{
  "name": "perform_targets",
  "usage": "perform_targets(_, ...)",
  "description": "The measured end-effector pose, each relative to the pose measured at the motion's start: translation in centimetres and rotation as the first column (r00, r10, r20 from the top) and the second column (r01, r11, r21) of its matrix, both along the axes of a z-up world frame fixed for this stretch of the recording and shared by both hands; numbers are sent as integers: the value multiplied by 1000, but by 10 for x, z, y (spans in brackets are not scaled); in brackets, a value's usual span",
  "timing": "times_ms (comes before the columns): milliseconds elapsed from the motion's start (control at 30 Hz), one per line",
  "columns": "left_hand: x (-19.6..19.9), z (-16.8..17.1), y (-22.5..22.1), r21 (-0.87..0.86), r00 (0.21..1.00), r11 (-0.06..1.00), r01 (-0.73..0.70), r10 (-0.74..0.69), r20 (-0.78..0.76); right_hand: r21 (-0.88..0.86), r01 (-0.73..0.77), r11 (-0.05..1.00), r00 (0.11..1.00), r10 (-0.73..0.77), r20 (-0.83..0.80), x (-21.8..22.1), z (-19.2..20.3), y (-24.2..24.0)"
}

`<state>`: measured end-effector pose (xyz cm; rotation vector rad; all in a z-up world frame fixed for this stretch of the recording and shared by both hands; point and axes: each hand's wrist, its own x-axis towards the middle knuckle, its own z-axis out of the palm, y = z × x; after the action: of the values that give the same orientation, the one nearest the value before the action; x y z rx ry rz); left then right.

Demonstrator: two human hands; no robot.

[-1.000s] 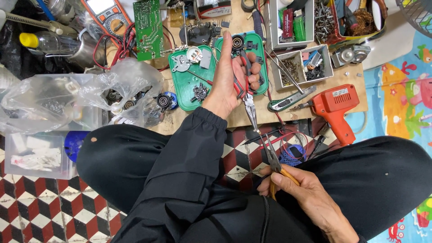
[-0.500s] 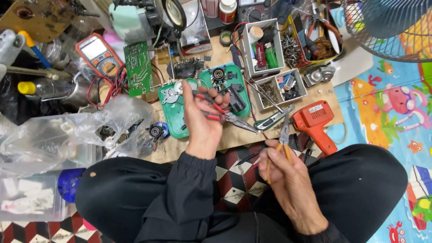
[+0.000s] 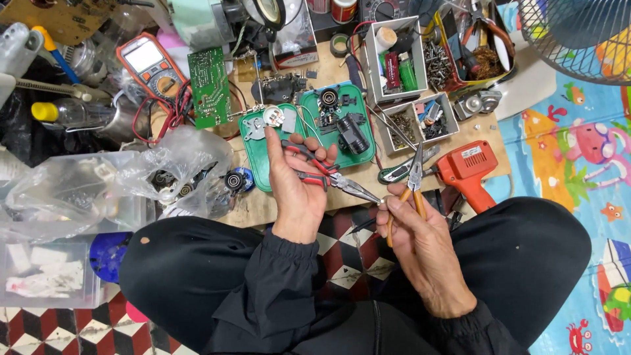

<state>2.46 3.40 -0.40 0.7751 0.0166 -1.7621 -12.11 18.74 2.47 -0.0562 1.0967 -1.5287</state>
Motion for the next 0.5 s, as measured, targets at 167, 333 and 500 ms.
perform_targets(167, -1, -3, 4, -24, 1000, 1000, 9, -9, -26, 28, -3, 1000, 1000, 4, -12, -5, -10, 1)
perform_targets(333, -2, -13, 1, 111, 998, 994, 3, -10, 65, 68, 28, 997, 989, -17, -146, -4, -20, -2)
perform_targets(500, -4, -16, 3, 104, 996, 995, 12, -21, 86, 63, 29, 998, 992, -21, -126, -8, -26, -3)
